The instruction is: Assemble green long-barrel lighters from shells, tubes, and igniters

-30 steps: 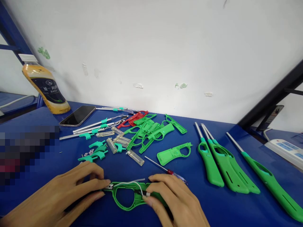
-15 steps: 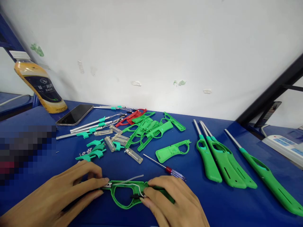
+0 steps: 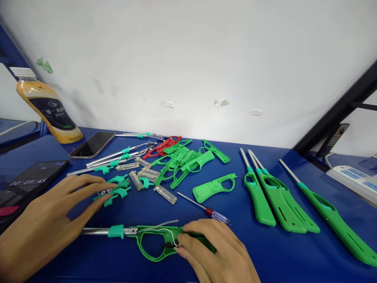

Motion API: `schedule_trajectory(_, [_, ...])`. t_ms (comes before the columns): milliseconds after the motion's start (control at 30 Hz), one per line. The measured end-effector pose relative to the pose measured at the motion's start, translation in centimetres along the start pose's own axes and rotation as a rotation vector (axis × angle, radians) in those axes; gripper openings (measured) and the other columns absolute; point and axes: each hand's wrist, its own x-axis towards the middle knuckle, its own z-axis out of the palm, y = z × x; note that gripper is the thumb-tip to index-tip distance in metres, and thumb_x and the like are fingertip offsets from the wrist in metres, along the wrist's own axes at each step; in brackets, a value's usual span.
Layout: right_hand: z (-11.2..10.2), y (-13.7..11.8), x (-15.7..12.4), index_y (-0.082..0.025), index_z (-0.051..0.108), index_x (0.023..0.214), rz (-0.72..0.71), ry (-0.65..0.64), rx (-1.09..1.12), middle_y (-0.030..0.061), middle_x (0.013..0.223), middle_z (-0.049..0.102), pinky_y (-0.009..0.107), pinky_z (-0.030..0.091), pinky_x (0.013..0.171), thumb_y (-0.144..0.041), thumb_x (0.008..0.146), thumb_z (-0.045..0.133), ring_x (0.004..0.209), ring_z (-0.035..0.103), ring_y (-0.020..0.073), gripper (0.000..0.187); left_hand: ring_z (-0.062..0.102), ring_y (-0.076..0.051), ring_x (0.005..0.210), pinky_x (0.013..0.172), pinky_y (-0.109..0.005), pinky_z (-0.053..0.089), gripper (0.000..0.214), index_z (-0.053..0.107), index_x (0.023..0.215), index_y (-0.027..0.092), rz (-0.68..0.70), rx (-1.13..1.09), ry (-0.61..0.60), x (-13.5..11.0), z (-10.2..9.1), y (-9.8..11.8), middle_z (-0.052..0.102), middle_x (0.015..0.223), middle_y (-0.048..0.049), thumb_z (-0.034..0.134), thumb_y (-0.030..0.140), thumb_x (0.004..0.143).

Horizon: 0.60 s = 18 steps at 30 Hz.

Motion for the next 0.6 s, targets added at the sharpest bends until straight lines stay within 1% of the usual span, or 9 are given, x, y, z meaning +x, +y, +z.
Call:
schedule_trajectory(100, [-0.3,-0.1,0.1,-0.029,0.088,0.123,-0.005,-0.006,0.006,0.001,0.118,0.093,0.017,0.07,0.099,-0.029,0.126,0.061,0.104,0.093,0.0133,0.026,0.088,-0.027,0.103,0.084,-0.038,0.071,0.052,0.087,0.118,0.035,-0.022,-0.008,-0.043,0.1,0.2,-0.7,0.088,0.117,-0.0012,0.044,0.062,0.126])
schedule_trajectory(233, [-0.5,0.0,0.0,-0.028,0.088,0.122,-0.009,-0.022,0.011,0.0021,0.119,0.094,0.018,0.071,0.1,-0.027,0.125,0.063,0.106,0.093,0.0147,0.026,0.088,-0.025,0.1,0.083,-0.036,0.071,0.05,0.088,0.116,0.036,-0.041,-0.03,-0.108,0.2,0.5,-0.7,0.089,0.114,0.0008,0.046,0.061,0.126])
schedule_trajectory(333, [-0.6,0.1,0.1,-0.028,0.089,0.123,-0.01,-0.021,0.01,0.002,0.119,0.094,0.017,0.07,0.102,-0.026,0.124,0.064,0.106,0.093,0.0146,0.025,0.089,-0.026,0.097,0.08,-0.038,0.071,0.056,0.088,0.114,0.035,-0.04,-0.037,-0.127,0.2,0.7,-0.7,0.09,0.111,0.0001,0.042,0.064,0.127])
schedule_trajectory(400, [-0.6,0.2,0.1,-0.029,0.088,0.124,-0.014,-0.029,0.006,0.0008,0.12,0.094,0.017,0.069,0.104,-0.026,0.124,0.065,0.108,0.093,0.0138,0.024,0.089,-0.027,0.098,0.081,-0.04,0.071,0.056,0.088,0.117,0.036,-0.042,-0.035,-0.132,0.0,0.6,-0.8,0.09,0.111,0.0,0.041,0.064,0.127])
schedule_trajectory(500, [-0.6,0.2,0.2,-0.029,0.087,0.125,-0.016,-0.04,0.004,-0.0005,0.121,0.094,0.016,0.068,0.106,-0.026,0.124,0.064,0.109,0.092,0.0125,0.023,0.087,-0.03,0.107,0.091,-0.045,0.07,0.049,0.085,0.126,0.036,-0.072,-0.014,-0.128,-1.0,0.3,-1.3,0.089,0.119,-0.0001,0.044,0.061,0.126])
schedule_trajectory(600, [-0.6,0.1,0.1,-0.029,0.087,0.125,-0.011,-0.031,0.005,-0.0006,0.121,0.094,0.016,0.068,0.107,-0.026,0.125,0.063,0.11,0.092,0.0122,0.024,0.08,-0.034,0.118,0.106,-0.055,0.066,0.048,0.081,0.131,0.035,-0.129,0.016,-0.128,-2.7,-0.2,-1.8,0.085,0.127,-0.0016,0.041,0.06,0.126])
